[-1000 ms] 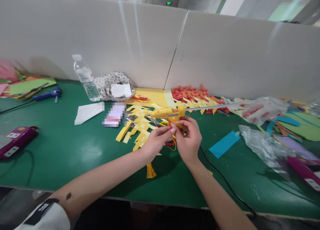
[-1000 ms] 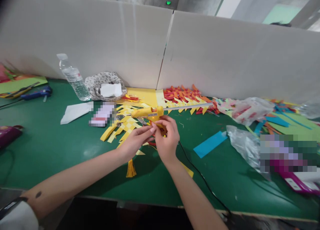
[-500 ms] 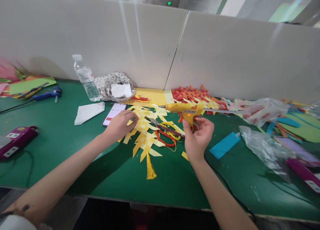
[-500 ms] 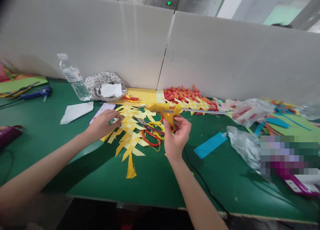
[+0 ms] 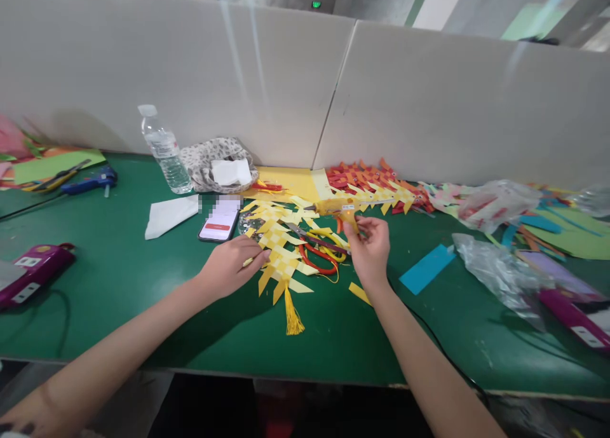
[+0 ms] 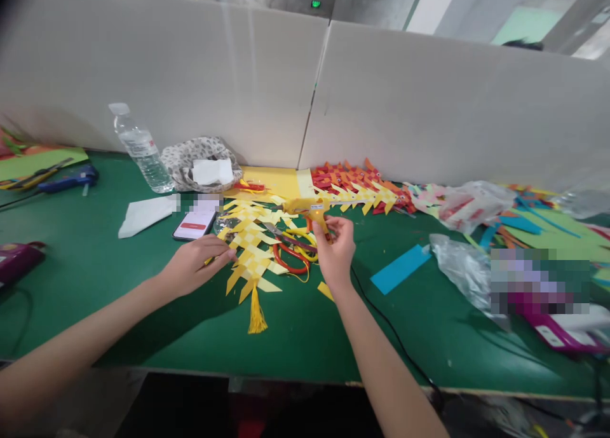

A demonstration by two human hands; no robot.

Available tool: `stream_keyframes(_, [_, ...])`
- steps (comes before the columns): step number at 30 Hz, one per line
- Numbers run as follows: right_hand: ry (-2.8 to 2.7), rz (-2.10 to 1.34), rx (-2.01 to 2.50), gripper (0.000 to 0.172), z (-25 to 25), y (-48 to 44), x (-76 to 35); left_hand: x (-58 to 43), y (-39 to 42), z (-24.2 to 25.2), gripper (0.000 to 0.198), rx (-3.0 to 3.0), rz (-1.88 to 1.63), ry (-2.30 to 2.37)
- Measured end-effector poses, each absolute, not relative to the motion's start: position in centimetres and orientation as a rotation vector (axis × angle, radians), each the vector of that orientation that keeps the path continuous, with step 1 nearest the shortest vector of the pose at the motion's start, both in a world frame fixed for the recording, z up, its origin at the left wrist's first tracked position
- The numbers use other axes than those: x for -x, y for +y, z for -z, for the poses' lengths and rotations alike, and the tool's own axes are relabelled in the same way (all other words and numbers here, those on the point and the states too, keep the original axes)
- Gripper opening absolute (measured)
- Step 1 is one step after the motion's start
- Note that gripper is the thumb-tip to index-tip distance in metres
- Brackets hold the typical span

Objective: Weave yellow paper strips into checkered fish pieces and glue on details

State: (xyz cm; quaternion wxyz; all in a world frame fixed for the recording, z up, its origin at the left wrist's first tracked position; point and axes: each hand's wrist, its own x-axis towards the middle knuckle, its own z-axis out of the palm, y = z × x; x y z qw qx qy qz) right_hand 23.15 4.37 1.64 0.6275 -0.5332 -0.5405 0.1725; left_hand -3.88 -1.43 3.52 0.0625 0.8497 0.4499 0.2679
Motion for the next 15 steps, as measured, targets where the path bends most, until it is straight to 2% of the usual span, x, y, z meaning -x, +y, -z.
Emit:
stream_keyframes(5, [-1.266,-0.200,1.582,0.033,-0.9,7.1,-26.2,4.3,-1.0,-3.1,0.050,-2.405,-0.979,1.439])
stream_keyframes(10, [-1.342,-0.163,1.752,0.027,-0.6,9.8,-27.8,5.3,-0.3,-2.1,0.058,-2.042,-1.074,1.682])
stream_keyframes(15, [-1.534,-0.088,1.734,0.019,-2.3,9.2,-26.8,5.9,0.1,-2.4,0.054,-2.106,-0.950,1.555])
